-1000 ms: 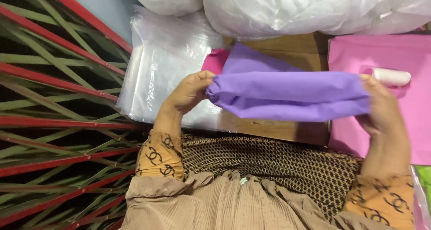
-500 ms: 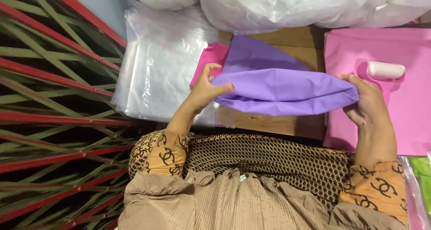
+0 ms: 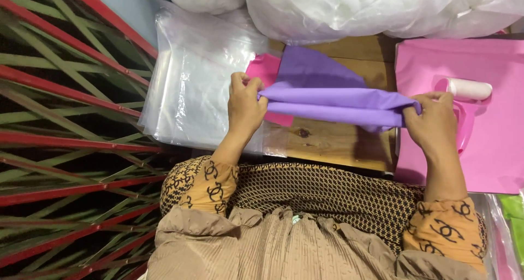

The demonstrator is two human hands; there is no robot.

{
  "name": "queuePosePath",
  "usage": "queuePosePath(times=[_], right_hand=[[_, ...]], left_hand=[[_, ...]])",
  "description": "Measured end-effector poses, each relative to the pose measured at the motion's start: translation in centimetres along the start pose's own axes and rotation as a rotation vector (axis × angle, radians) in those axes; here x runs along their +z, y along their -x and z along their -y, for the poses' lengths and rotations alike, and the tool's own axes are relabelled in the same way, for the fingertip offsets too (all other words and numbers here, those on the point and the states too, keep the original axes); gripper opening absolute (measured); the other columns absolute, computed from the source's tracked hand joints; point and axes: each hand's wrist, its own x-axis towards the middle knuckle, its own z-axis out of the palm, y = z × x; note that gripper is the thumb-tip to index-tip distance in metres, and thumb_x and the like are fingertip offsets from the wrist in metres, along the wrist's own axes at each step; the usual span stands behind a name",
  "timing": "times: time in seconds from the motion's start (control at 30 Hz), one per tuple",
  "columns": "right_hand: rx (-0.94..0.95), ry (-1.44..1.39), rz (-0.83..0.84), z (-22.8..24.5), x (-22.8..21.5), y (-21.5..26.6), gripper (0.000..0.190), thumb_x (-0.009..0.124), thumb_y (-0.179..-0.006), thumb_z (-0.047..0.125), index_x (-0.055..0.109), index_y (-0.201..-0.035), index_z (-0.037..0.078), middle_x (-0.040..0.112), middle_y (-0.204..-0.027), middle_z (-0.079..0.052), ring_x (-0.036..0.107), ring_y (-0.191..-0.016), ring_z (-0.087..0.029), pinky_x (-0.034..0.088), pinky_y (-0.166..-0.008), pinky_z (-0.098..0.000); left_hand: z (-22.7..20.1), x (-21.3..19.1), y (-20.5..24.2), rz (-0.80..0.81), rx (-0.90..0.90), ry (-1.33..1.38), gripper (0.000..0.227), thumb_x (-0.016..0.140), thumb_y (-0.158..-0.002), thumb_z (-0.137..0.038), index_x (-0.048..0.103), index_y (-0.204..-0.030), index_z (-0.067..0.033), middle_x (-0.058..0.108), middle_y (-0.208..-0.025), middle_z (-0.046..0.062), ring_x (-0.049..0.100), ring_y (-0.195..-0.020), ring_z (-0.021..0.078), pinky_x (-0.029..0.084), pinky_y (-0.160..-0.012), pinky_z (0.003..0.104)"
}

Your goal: Stuffing a small purple fabric pouch with white fiberfill stuffing material.

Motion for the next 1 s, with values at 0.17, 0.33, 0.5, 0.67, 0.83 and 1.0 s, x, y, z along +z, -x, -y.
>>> queuePosePath(times=[0.17, 0.33, 0.5, 0.67, 0.83, 1.0], right_hand=[[-0.371, -0.092, -0.594, 2.5, -2.0, -0.3, 0.01, 0.067, -0.106, -0.013, 0.071, -0.115, -0.014, 0.046, -0.118, -0.023, 0.049, -0.103, -0.036, 0.048, -0.084, -0.0439], [-0.611, 0.061, -0.648, 0.7, -2.5, 1.6, 0.08, 0.05, -0.075, -0.013, 0.078, -0.15, -0.006, 0.056, -0.111, -0.023, 0.057, -0.1, -0.04, 0.05, -0.079, -0.0481], [0.017, 0.276, 0.238, 1.2, -1.2, 1.9, 0.033, 0.055, -0.099, 0.017, 0.075, -0.126, 0.021, 0.077, -0.103, -0.016, 0.073, -0.087, -0.043, 0.055, -0.07, -0.0538], [0.068, 0.285, 0.202, -0.8, 0.1, 1.4, 0.035, 0.051, -0.103, 0.024, 0.08, -0.123, 0.021, 0.078, -0.095, -0.018, 0.071, -0.089, -0.044, 0.055, -0.071, -0.0544], [0.086, 0.011, 0.055, 1.7, 0.0, 1.5, 0.034, 0.046, -0.11, 0.021, 0.077, -0.119, 0.009, 0.074, -0.089, -0.024, 0.066, -0.084, -0.041, 0.048, -0.077, -0.0504], [0.315, -0.705, -0.022, -0.7, 2.4, -0.6, 0.021, 0.042, -0.11, 0.006, 0.061, -0.109, 0.014, 0.064, -0.083, -0.003, 0.063, -0.074, -0.008, 0.06, -0.075, -0.0196]], left_hand=[[-2.3, -3.3, -0.6, -0.382, 0.248, -0.012, 0.017, 0.069, -0.082, -0.003, 0.072, -0.095, -0.0127, 0.052, -0.095, 0.006, 0.051, -0.089, 0.0282, 0.048, -0.065, 0.04], [-0.9, -6.1, 1.8, -0.578, 0.482, -0.057, 0.027, 0.063, -0.072, 0.008, 0.066, -0.094, -0.0067, 0.051, -0.091, 0.008, 0.052, -0.08, 0.0271, 0.045, -0.06, 0.038], [1.3, -0.8, 3.2, 0.661, 0.0, -0.418, 0.016, 0.07, -0.093, -0.03, 0.072, -0.099, -0.0159, 0.067, -0.096, 0.009, 0.068, -0.085, 0.032, 0.058, -0.074, 0.048], [-0.5, -0.4, 3.8, 0.684, -0.053, -0.285, 0.027, 0.06, -0.102, -0.037, 0.076, -0.113, -0.0177, 0.071, -0.095, 0.009, 0.068, -0.078, 0.0279, 0.059, -0.068, 0.042], [-3.1, -1.7, 3.5, 0.656, -0.333, 0.319, 0.033, 0.056, -0.105, -0.036, 0.07, -0.082, -0.018, 0.063, -0.071, -0.004, 0.047, -0.057, 0.0107, 0.035, -0.058, 0.028], [1.4, 4.1, 2.4, 0.647, -0.575, 1.553, 0.02, 0.048, -0.106, -0.01, 0.059, -0.121, -0.0019, 0.064, -0.112, 0.016, 0.062, -0.105, 0.0237, 0.058, -0.098, 0.043]])
